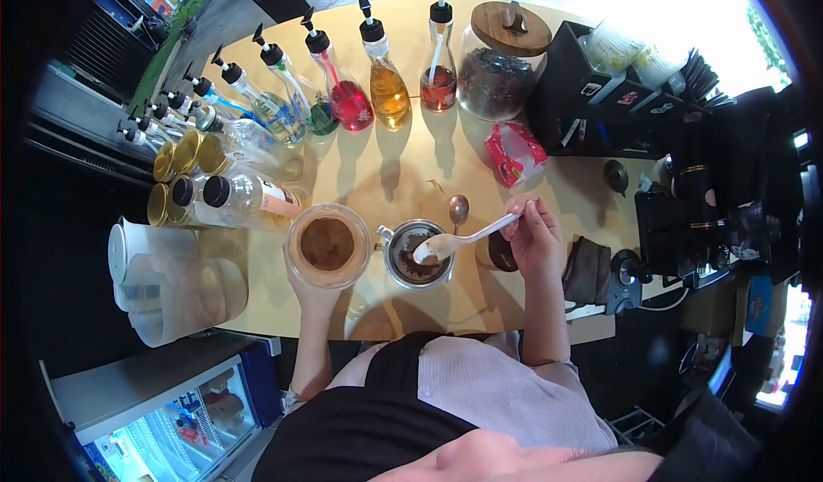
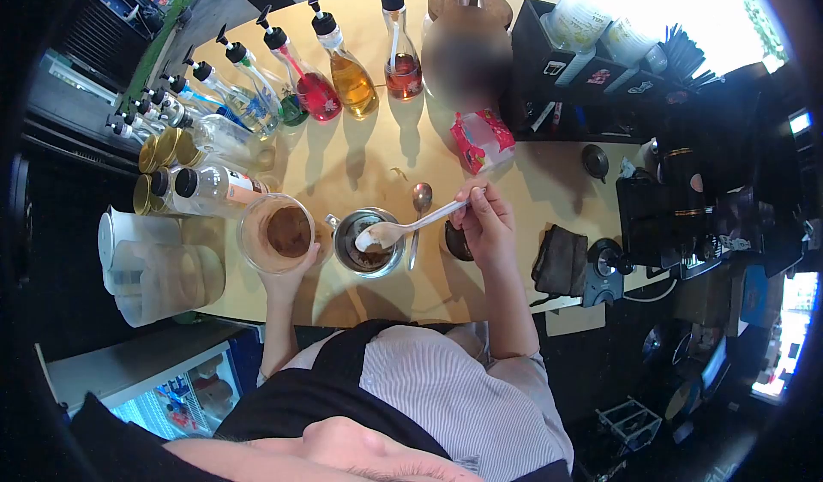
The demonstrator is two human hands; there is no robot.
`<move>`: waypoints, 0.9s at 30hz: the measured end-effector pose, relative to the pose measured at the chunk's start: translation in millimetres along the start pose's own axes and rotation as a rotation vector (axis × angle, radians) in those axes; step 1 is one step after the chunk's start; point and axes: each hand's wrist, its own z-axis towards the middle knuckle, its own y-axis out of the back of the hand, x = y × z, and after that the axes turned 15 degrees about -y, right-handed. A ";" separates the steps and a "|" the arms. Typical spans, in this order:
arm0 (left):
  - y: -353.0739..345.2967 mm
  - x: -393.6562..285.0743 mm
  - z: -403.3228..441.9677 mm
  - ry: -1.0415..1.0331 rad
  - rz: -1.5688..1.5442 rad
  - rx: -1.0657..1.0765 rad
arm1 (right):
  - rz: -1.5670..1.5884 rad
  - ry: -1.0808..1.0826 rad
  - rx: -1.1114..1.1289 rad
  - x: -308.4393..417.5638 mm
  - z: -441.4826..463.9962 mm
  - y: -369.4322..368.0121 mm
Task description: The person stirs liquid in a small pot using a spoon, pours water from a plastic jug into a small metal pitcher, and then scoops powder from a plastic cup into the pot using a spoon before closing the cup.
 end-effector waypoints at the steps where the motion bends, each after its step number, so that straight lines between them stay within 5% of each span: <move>1: 0.0 0.8 0.5 0.000 0.001 0.001 | 0.028 -0.018 -0.011 0.5 -0.5 -1.1; 15: -1.6 0.7 0.4 0.010 0.001 -0.022 | 0.063 -0.047 -0.049 -6.3 12.2 -10.7; 27: 1.2 5.9 -3.7 0.011 0.017 -0.050 | -0.180 0.185 0.136 -16.8 21.1 -7.9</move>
